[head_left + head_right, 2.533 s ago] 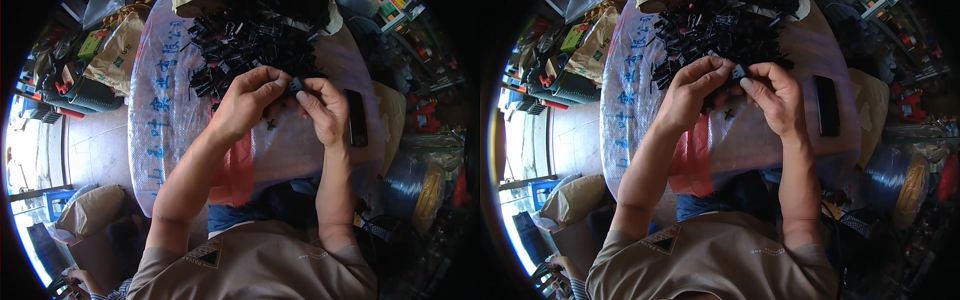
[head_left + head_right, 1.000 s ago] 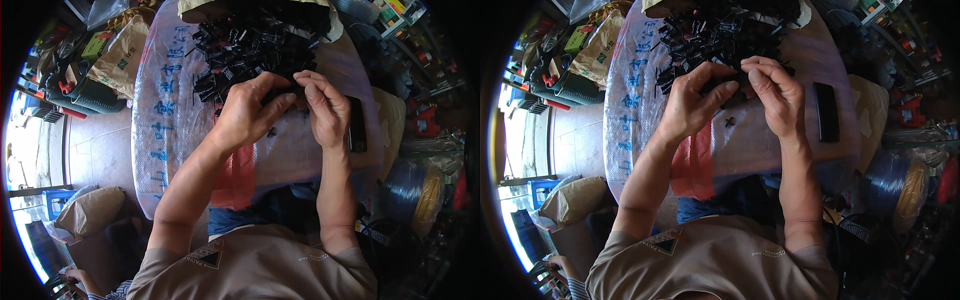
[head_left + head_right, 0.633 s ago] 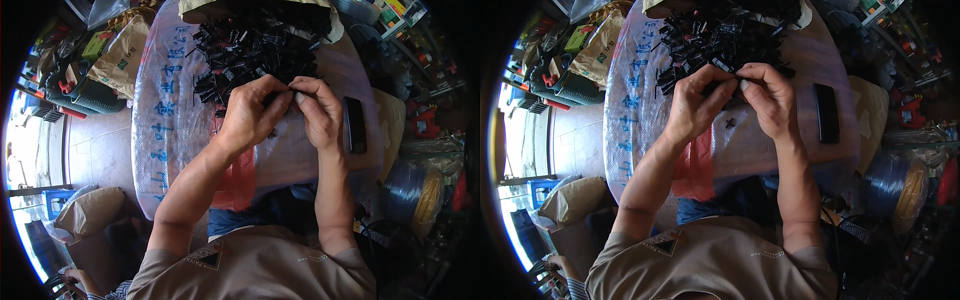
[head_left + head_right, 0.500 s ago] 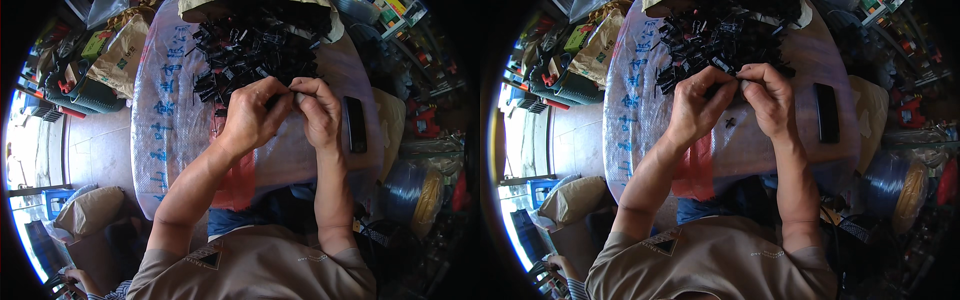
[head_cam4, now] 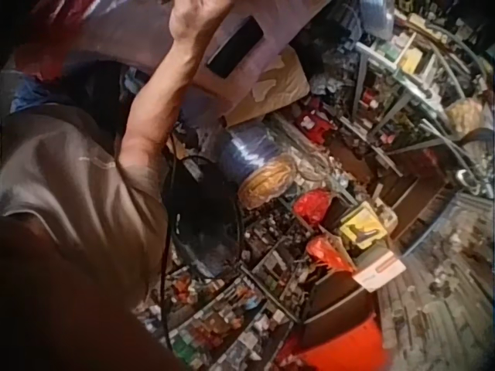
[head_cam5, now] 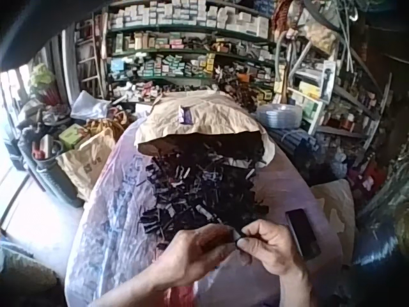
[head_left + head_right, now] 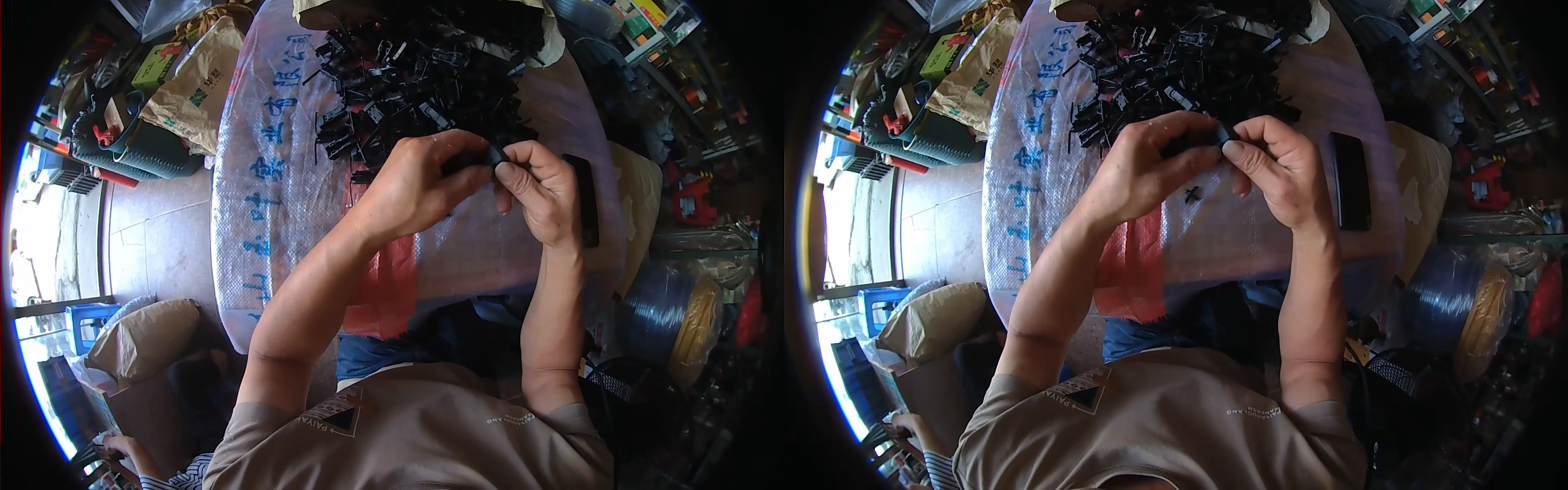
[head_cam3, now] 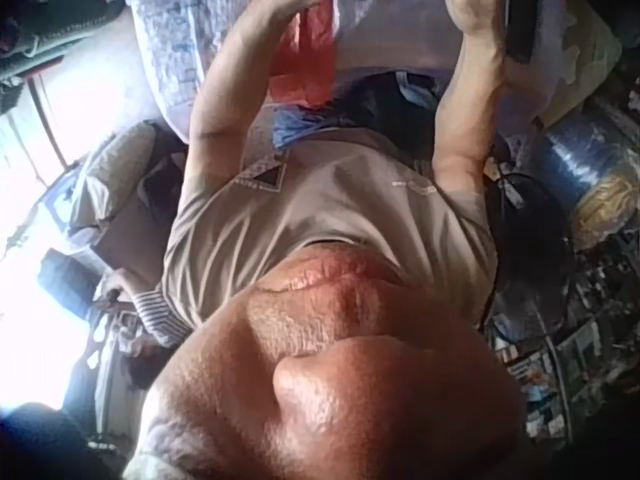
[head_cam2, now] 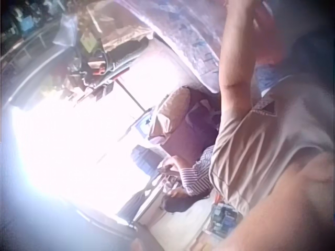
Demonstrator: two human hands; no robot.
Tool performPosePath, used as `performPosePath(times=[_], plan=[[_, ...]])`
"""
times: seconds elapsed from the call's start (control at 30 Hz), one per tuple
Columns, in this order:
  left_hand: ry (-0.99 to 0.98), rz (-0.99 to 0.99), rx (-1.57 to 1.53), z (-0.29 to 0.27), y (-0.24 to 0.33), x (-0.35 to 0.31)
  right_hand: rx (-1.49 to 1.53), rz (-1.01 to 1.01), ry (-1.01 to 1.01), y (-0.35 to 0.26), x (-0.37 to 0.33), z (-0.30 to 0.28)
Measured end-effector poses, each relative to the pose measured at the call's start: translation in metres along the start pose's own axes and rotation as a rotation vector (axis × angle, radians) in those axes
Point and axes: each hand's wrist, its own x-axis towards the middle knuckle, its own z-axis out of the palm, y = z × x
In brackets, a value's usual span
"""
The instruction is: Inspecting and sorting small black plastic components from a pile on a workbench.
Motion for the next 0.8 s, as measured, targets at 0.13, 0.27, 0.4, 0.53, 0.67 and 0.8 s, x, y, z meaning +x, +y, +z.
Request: performPosePath(times=[0.13,0.27,0.4,0.53,0.67,0.8], plan=[[-0.066,0.172,0.263,0.004,0.001,-0.005,-0.021,0.047,-0.090,-0.007,-0.016,-0.002],[-0.190,0.127,0.345,0.011,0.003,-0.006,-0.036,0.087,-0.090,-0.002,-0.030,-0.005],[-0.157,-0.107,-0.217,0.005,0.001,-0.002,0.048,0.013,-0.024,-0.001,-0.024,0.003],[0.003,0.025,-0.896,-0.044,-0.010,0.012,-0.148,-0.082,0.174,-0.002,0.008,0.008],[0.362,0.197,-1.119,-0.127,-0.022,-0.003,-0.740,-0.325,0.025,0.006,0.042,0.037],[1.278,0.324,-0.324,-0.166,-0.020,-0.023,-0.842,-0.516,0.025,0.026,0.055,0.042]])
